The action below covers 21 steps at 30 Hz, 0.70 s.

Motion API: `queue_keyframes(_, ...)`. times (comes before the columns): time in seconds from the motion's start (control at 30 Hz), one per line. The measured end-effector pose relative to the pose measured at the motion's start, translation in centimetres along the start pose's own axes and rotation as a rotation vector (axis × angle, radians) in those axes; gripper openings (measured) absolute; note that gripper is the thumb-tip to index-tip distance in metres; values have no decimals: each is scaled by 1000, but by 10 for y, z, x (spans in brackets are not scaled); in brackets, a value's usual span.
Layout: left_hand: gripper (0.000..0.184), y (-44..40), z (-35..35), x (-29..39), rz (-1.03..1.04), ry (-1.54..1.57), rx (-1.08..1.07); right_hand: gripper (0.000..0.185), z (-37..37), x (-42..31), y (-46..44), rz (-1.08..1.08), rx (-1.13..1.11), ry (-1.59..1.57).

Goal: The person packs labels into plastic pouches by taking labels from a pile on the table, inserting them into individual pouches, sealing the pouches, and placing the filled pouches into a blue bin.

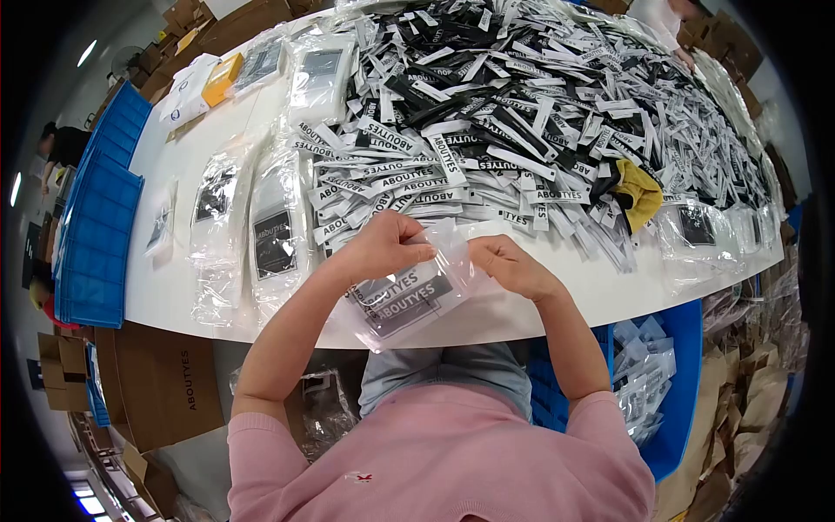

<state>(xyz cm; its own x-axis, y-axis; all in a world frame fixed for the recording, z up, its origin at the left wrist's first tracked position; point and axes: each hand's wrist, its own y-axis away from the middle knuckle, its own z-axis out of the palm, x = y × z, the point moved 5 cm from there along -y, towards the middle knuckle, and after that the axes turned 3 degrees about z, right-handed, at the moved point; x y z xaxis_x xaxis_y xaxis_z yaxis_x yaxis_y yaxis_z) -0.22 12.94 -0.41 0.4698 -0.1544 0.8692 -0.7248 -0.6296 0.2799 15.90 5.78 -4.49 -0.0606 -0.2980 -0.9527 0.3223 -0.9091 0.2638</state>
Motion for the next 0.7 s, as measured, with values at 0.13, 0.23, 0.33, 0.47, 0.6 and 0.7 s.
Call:
queue_keyframes(0.13, 23, -1, 12, 5, 0, 119, 21, 18, 16, -15, 2, -133, 68, 255)
queue_keyframes(0.23, 24, 2, 19, 3, 78, 32, 101, 18, 17, -17, 3, -133, 129, 330)
queue_keyframes(0.33, 22, 8, 15, 12, 213, -72, 264, 18, 18, -18, 11, -177, 184, 315)
queue_keyframes(0.47, 12, 14, 10, 26, 386, -238, 366, 16, 6, -18, 27, -188, 214, 500)
queue_keyframes(0.6, 3, 20, 36, 55, 658, -745, 288, 10, 22, -32, 36, -566, 252, 861)
queue_keyframes(0.7, 12, 11, 45, 57, 651, -810, 186, 13, 14, -34, 49, -427, 310, 725)
